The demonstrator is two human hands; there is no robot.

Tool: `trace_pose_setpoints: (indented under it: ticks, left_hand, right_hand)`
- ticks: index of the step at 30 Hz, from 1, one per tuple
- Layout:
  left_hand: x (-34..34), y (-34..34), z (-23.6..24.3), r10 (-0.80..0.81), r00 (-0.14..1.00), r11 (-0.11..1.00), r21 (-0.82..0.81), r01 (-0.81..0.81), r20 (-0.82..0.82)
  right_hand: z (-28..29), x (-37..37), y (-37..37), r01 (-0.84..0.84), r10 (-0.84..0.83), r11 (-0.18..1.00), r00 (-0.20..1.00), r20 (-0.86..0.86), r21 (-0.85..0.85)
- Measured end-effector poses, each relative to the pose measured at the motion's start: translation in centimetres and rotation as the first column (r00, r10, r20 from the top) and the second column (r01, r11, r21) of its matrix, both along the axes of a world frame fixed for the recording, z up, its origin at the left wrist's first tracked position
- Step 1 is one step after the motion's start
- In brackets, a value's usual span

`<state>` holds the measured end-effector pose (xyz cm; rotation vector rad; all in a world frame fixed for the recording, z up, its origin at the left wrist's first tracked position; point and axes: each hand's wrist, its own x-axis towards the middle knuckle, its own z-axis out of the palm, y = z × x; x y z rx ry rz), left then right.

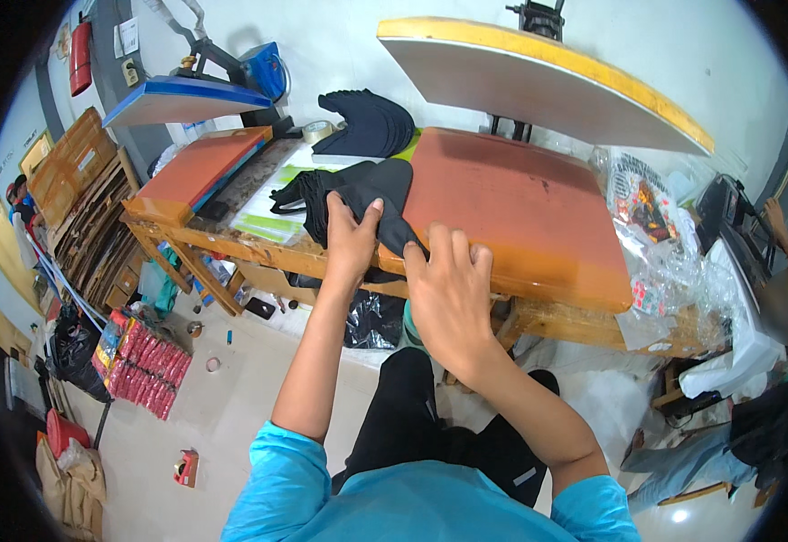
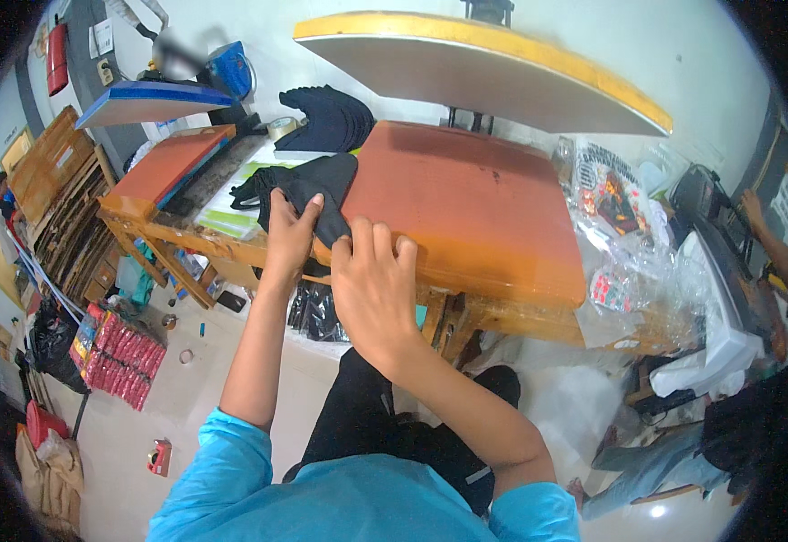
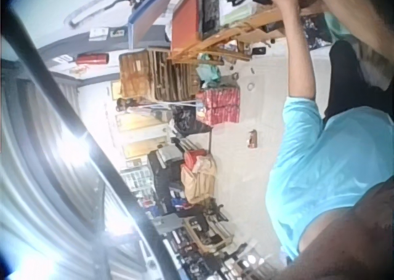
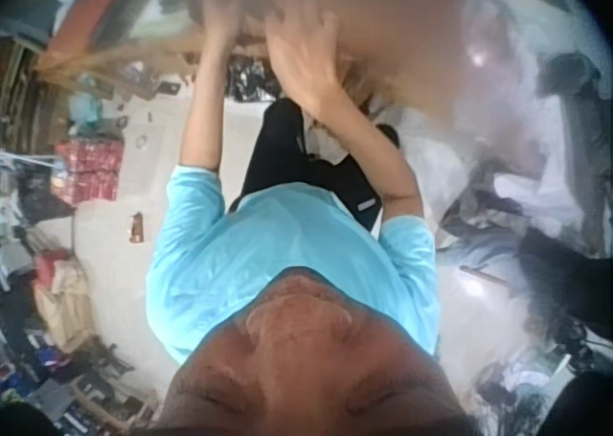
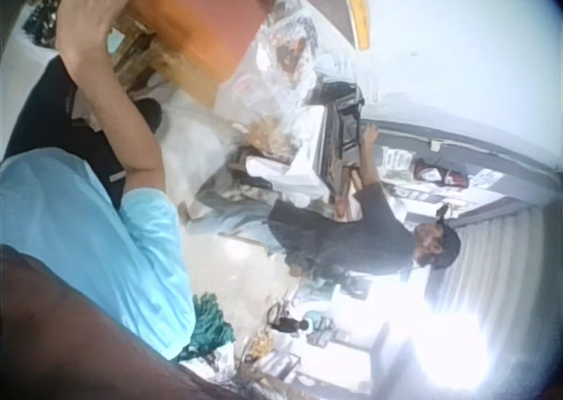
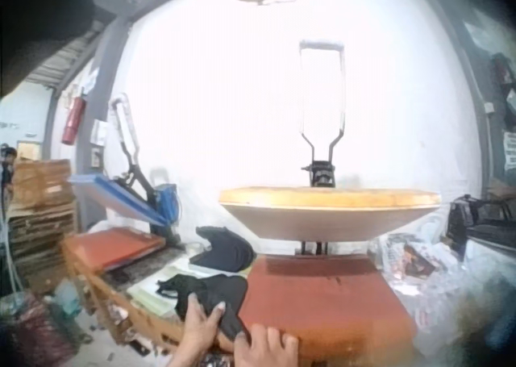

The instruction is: The person positions logo transfers onto black fabric pieces, operates a heat press machine by lowering and raising the lever, and moves the completed items aside.

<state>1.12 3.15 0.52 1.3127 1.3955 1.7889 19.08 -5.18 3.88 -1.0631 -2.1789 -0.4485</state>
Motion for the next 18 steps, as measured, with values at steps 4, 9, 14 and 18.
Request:
trace_pose_setpoints:
  ticks: [4,9,14,18]
  left_hand:
    - [-0.1,0.8,-0.8,-0.067,0.993,0.996,0.072,0.061,0.093]
    - [-0.4,1.1,-0.8,-0.042,0.999,0.993,0.112,0.039,0.028]
    - [-1.3,0.9,-1.0,0.03,0.998,0.998,0.058,-0.027,-0.05]
    - [2.6,-3.2,0.3,-0.04,0.943,0.999,0.029,0.033,0.329]
  right_hand:
    - [-0.3,0.5,1.8,-0.176,0.169,0.982,0.982,0.087,0.076]
    - [0.6,1.2,3.4,-0.366,0.36,0.929,0.926,0.114,0.042]
    - [1.1,0.8,3.6,-0.408,0.412,0.911,0.904,0.115,-0.058]
    - [1.1,1.6,3.9,-0.427,0.434,0.9,0.896,0.094,-0.085]
